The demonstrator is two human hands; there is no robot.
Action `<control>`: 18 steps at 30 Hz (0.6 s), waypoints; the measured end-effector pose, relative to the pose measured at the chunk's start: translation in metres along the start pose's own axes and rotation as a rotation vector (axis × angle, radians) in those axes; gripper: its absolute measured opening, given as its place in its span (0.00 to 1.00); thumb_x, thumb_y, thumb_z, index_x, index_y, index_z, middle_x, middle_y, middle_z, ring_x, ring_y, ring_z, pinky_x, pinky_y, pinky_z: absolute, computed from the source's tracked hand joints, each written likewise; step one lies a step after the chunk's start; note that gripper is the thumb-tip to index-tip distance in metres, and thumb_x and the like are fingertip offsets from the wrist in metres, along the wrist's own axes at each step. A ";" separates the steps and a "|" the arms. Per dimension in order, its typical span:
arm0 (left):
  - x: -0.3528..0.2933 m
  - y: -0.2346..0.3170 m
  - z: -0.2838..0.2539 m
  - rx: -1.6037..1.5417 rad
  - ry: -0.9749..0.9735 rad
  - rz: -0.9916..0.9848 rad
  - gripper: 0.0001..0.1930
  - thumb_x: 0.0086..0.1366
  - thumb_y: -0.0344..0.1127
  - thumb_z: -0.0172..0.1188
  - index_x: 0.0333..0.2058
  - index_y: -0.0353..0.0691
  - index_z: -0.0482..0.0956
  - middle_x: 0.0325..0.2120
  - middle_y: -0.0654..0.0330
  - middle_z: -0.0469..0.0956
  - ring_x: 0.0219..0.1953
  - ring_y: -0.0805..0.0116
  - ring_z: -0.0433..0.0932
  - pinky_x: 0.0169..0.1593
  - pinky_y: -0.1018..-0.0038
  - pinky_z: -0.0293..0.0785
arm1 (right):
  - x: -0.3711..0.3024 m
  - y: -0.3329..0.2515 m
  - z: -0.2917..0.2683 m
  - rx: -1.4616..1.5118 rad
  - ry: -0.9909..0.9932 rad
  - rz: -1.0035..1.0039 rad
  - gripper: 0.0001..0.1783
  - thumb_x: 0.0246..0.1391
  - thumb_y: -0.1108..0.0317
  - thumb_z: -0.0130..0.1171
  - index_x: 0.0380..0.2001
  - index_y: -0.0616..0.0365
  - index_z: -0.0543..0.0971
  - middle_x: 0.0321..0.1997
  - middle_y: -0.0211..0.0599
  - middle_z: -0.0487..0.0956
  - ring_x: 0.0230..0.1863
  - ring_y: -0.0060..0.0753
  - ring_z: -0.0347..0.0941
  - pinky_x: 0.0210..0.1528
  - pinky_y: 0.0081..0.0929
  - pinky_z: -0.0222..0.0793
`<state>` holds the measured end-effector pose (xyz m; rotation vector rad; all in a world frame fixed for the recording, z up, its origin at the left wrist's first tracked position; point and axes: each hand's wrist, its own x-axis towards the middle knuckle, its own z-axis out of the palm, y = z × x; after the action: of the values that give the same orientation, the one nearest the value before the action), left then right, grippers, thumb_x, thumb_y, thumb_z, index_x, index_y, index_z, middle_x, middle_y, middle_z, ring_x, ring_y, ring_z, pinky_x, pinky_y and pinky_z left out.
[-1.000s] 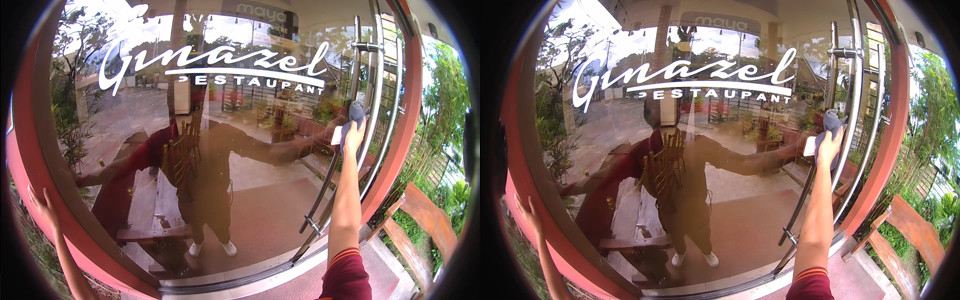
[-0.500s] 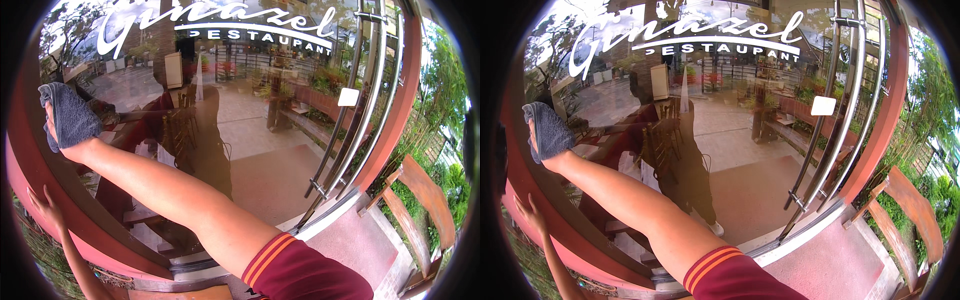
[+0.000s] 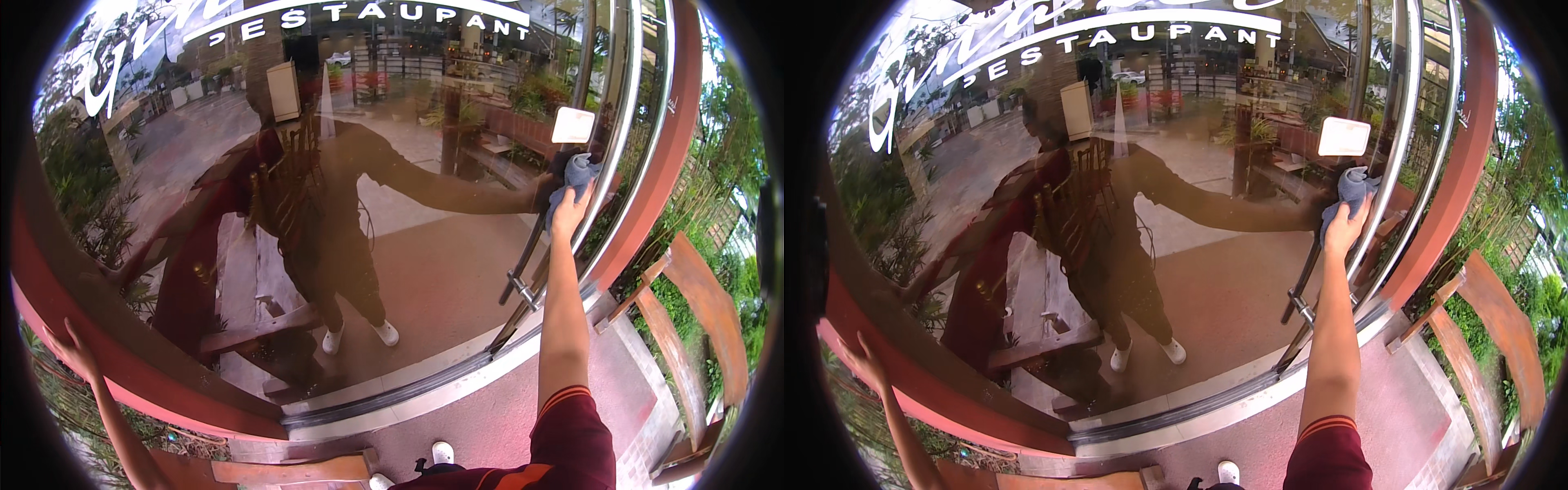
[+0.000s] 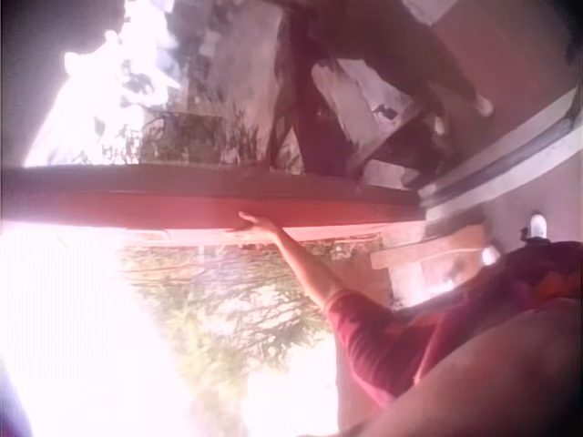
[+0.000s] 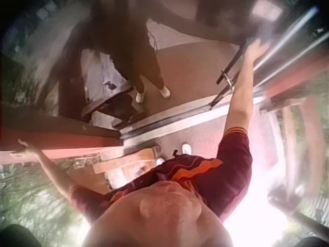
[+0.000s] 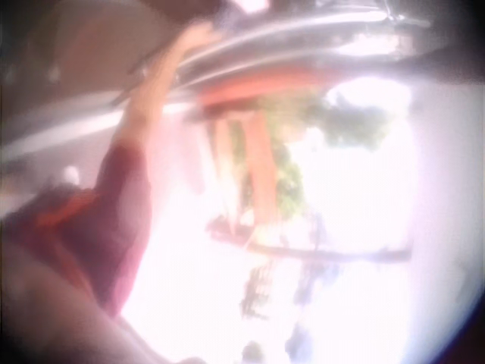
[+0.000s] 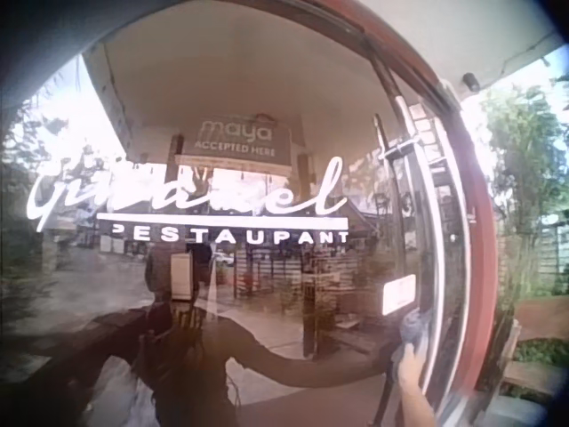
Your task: The person cleans a glass door by spraying a cleaning solution and wiping the surface with a cloth. They work on both the exterior and interior sides of the door, systematically covering the entire surface area.
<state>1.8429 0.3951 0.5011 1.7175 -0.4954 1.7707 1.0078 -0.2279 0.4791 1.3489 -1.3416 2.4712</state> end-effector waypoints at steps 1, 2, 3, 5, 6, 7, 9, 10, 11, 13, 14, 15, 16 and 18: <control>-0.001 -0.001 0.001 -0.015 -0.001 -0.002 0.39 0.73 0.56 0.58 0.71 0.35 0.61 0.68 0.42 0.64 0.70 0.44 0.63 0.72 0.53 0.60 | -0.014 -0.005 0.004 -0.025 0.026 0.015 0.32 0.61 0.71 0.52 0.69 0.69 0.66 0.77 0.47 0.62 0.78 0.49 0.55 0.78 0.37 0.48; -0.001 -0.004 0.000 -0.066 -0.005 -0.016 0.39 0.73 0.57 0.57 0.71 0.35 0.61 0.68 0.42 0.65 0.70 0.43 0.63 0.72 0.53 0.59 | -0.032 -0.024 0.011 0.120 0.005 -0.034 0.32 0.59 0.72 0.52 0.68 0.67 0.68 0.77 0.47 0.62 0.78 0.47 0.55 0.78 0.37 0.48; -0.001 -0.007 -0.001 -0.007 -0.014 -0.007 0.39 0.72 0.56 0.58 0.71 0.35 0.61 0.68 0.42 0.65 0.70 0.43 0.63 0.72 0.53 0.60 | -0.054 -0.051 0.019 0.161 -0.013 -0.150 0.33 0.56 0.75 0.52 0.67 0.64 0.70 0.77 0.46 0.62 0.78 0.48 0.55 0.79 0.39 0.47; -0.003 -0.009 0.000 0.030 -0.024 -0.027 0.39 0.72 0.56 0.59 0.70 0.35 0.61 0.68 0.41 0.65 0.70 0.44 0.64 0.72 0.53 0.60 | -0.134 -0.129 0.039 0.203 -0.186 -0.309 0.38 0.49 0.82 0.50 0.67 0.55 0.73 0.80 0.46 0.57 0.80 0.51 0.50 0.79 0.45 0.45; -0.004 -0.010 0.001 0.002 -0.015 -0.016 0.39 0.71 0.55 0.61 0.70 0.34 0.62 0.67 0.41 0.66 0.69 0.44 0.65 0.71 0.54 0.62 | -0.182 -0.179 0.052 0.175 -0.272 -0.351 0.41 0.45 0.81 0.53 0.68 0.49 0.73 0.81 0.46 0.54 0.81 0.54 0.46 0.80 0.48 0.42; -0.005 -0.010 0.001 -0.007 -0.013 -0.013 0.39 0.71 0.55 0.61 0.70 0.34 0.63 0.67 0.42 0.67 0.68 0.44 0.66 0.70 0.54 0.63 | -0.235 -0.232 0.065 0.133 -0.380 -0.448 0.46 0.41 0.77 0.59 0.70 0.44 0.71 0.81 0.48 0.53 0.82 0.58 0.43 0.79 0.57 0.41; -0.004 -0.009 0.001 -0.034 -0.007 -0.001 0.39 0.70 0.54 0.62 0.69 0.33 0.63 0.66 0.42 0.67 0.68 0.44 0.67 0.69 0.55 0.64 | -0.339 -0.345 0.100 0.221 -0.528 -0.639 0.49 0.37 0.69 0.68 0.70 0.43 0.71 0.81 0.49 0.54 0.81 0.65 0.43 0.76 0.69 0.41; -0.004 -0.008 0.000 -0.028 0.003 0.002 0.39 0.70 0.55 0.62 0.69 0.33 0.64 0.66 0.42 0.68 0.67 0.44 0.67 0.69 0.55 0.64 | -0.387 -0.401 0.115 0.379 -0.643 -0.685 0.48 0.40 0.68 0.68 0.70 0.47 0.69 0.80 0.51 0.54 0.80 0.67 0.42 0.75 0.71 0.41; -0.003 -0.008 0.000 -0.026 0.007 0.011 0.39 0.70 0.55 0.62 0.68 0.32 0.64 0.66 0.42 0.68 0.67 0.44 0.67 0.69 0.55 0.65 | -0.432 -0.455 0.132 0.414 -0.518 -0.808 0.43 0.47 0.70 0.63 0.70 0.54 0.67 0.80 0.52 0.55 0.80 0.70 0.43 0.76 0.68 0.43; -0.003 -0.007 -0.004 -0.016 -0.001 0.035 0.39 0.70 0.56 0.62 0.68 0.32 0.65 0.66 0.42 0.68 0.67 0.45 0.68 0.69 0.55 0.65 | -0.502 -0.529 0.142 1.119 -1.080 -0.229 0.28 0.63 0.72 0.53 0.67 0.60 0.69 0.77 0.52 0.60 0.77 0.53 0.57 0.77 0.41 0.53; -0.002 -0.006 -0.005 -0.012 -0.006 0.048 0.40 0.70 0.57 0.62 0.68 0.31 0.65 0.65 0.42 0.68 0.67 0.45 0.68 0.69 0.55 0.65 | -0.522 -0.544 0.144 1.190 -1.001 -0.267 0.26 0.64 0.72 0.53 0.66 0.61 0.70 0.73 0.49 0.65 0.73 0.49 0.62 0.75 0.38 0.56; -0.002 -0.006 -0.006 -0.004 -0.012 0.062 0.40 0.70 0.57 0.62 0.68 0.31 0.65 0.65 0.42 0.69 0.67 0.45 0.68 0.69 0.55 0.65 | -0.536 -0.549 0.145 1.173 -1.082 -0.321 0.24 0.66 0.72 0.53 0.65 0.61 0.71 0.68 0.47 0.71 0.69 0.46 0.67 0.73 0.35 0.60; -0.002 -0.006 -0.006 -0.006 -0.013 0.064 0.40 0.70 0.58 0.62 0.68 0.31 0.65 0.66 0.43 0.68 0.67 0.46 0.68 0.69 0.55 0.65 | -0.541 -0.541 0.143 1.219 -1.116 -0.255 0.24 0.66 0.71 0.53 0.64 0.61 0.72 0.68 0.47 0.72 0.68 0.47 0.68 0.72 0.36 0.61; -0.001 -0.008 -0.006 -0.007 -0.016 0.074 0.41 0.70 0.59 0.61 0.68 0.32 0.65 0.66 0.43 0.68 0.67 0.46 0.67 0.69 0.55 0.66 | -0.523 -0.490 0.128 1.210 -1.190 -0.191 0.24 0.63 0.72 0.55 0.63 0.58 0.73 0.68 0.48 0.72 0.68 0.50 0.68 0.71 0.40 0.62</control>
<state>1.8438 0.4048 0.4987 1.7300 -0.5783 1.8061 1.6126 0.1774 0.4771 3.1564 0.7268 2.2199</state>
